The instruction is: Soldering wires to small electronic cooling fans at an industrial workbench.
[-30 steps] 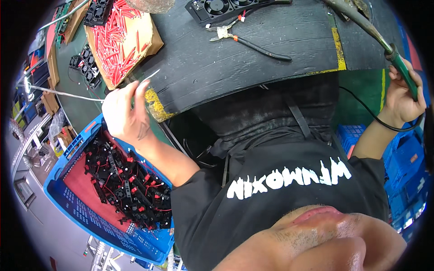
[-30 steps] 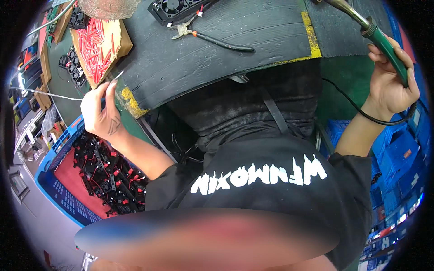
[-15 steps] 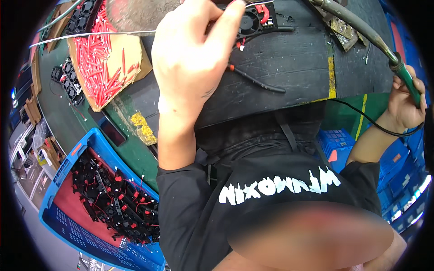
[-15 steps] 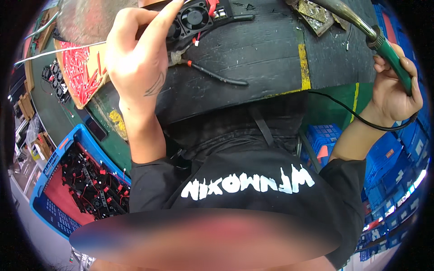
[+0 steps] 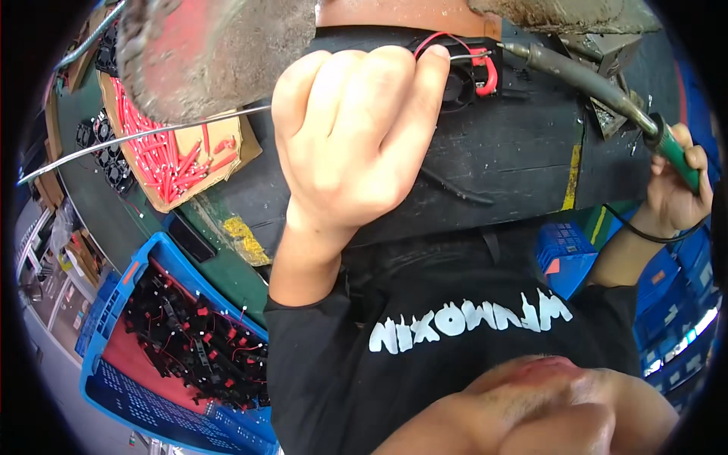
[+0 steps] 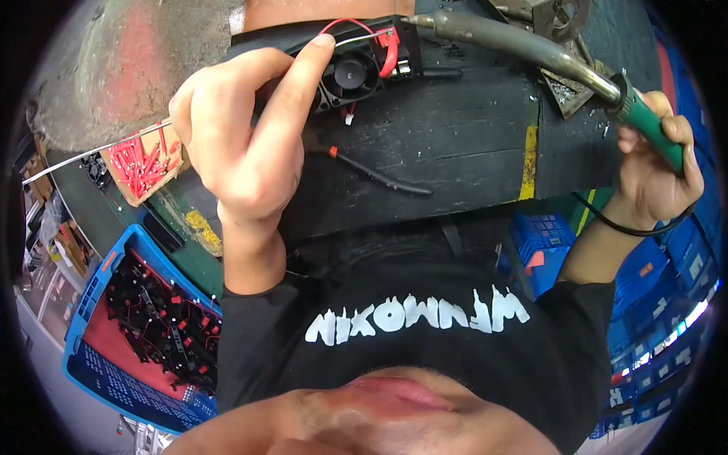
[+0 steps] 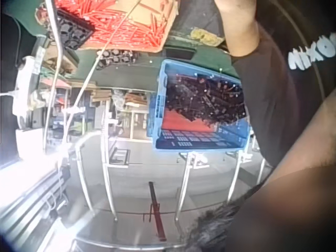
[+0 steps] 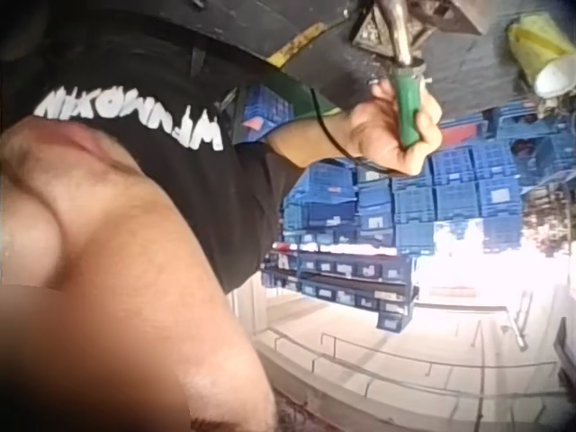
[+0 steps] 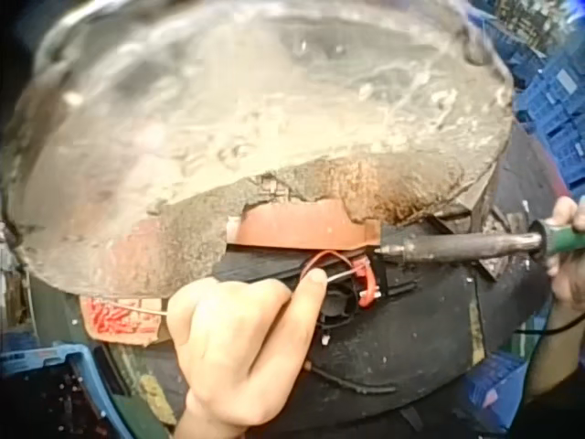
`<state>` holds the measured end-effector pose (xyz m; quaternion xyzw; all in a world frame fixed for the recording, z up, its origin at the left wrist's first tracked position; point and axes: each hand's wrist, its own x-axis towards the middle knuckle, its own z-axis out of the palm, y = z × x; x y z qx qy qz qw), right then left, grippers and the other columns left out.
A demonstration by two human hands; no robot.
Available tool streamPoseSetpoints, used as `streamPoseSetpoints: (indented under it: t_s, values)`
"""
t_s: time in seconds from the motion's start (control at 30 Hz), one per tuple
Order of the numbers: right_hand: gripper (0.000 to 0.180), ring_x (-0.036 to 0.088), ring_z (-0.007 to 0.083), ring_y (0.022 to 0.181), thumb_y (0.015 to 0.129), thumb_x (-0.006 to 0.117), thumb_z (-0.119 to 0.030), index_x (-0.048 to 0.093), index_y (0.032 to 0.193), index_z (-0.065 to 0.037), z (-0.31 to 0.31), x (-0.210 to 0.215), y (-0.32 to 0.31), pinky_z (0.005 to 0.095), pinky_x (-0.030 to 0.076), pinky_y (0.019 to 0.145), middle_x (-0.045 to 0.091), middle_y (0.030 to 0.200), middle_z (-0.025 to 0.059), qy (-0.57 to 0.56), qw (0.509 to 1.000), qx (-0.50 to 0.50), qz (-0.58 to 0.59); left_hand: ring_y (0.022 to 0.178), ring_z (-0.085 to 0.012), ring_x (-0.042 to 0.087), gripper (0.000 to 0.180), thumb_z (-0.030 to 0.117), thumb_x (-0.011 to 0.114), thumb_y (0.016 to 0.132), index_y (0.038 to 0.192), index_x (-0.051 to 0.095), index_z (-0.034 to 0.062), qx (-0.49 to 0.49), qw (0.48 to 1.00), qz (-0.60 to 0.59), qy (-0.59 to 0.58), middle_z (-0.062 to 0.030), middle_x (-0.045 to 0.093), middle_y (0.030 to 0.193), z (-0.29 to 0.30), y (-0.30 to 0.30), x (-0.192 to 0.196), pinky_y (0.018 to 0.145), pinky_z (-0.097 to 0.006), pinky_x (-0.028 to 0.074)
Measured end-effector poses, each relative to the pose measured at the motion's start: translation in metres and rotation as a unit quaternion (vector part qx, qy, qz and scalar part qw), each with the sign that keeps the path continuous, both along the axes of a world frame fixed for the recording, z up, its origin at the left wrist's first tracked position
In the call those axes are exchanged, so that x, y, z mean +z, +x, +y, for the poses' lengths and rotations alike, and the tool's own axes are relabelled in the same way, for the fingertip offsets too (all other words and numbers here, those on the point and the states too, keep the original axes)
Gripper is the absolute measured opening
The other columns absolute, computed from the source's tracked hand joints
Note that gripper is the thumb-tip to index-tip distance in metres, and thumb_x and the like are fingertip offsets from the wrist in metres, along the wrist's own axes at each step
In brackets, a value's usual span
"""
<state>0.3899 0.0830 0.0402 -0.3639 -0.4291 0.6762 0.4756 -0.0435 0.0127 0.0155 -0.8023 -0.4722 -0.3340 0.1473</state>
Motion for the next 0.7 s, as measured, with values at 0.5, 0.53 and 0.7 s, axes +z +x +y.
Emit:
streamPoseSetpoints:
  t_s: [0.5,0.53,0.7]
  values:
    - [0.05,0.065,0.032,0.083,0.095,0.038,-0.036,0.07,0.113,-0.003,-0.003,-0.001,-0.022,0.0356,0.055,0.072,0.06,0.123,0.0333,0.046,0.998,0.048,-0.008,0.079,-0.0164,0.061,0.022,0.012,0.074,0.069,0.09,0.074,0.0062,0.01,1.0,0.009,0.017,-0.0013,0.063,0.091,0.0,0.004,-0.004,0.082,-0.034,0.042]
    - [0.05,0.065,0.032,0.083,0.095,0.038,-0.036,0.07,0.113,-0.003,-0.003,-0.001,-0.022,0.0358,0.055,0.072,0.06,0.123,0.0333,0.048,0.998,0.05,-0.009,0.079,-0.0164,0.061,0.022,0.012,0.074,0.069,0.09,0.074,0.0062,0.01,1.0,0.009,0.016,-0.0013,0.063,0.091,-0.001,0.004,-0.004,0.082,-0.034,0.042]
    - [0.049,0.066,0.0321,0.082,0.096,0.037,-0.035,0.07,0.113,-0.003,-0.005,-0.002,-0.022,0.0354,0.055,0.072,0.059,0.124,0.034,0.048,0.998,0.044,-0.015,0.081,-0.0162,0.062,0.022,0.011,0.074,0.07,0.092,0.074,0.006,0.016,1.0,0.011,0.01,-0.0015,0.064,0.092,-0.002,0.006,-0.003,0.081,-0.034,0.041]
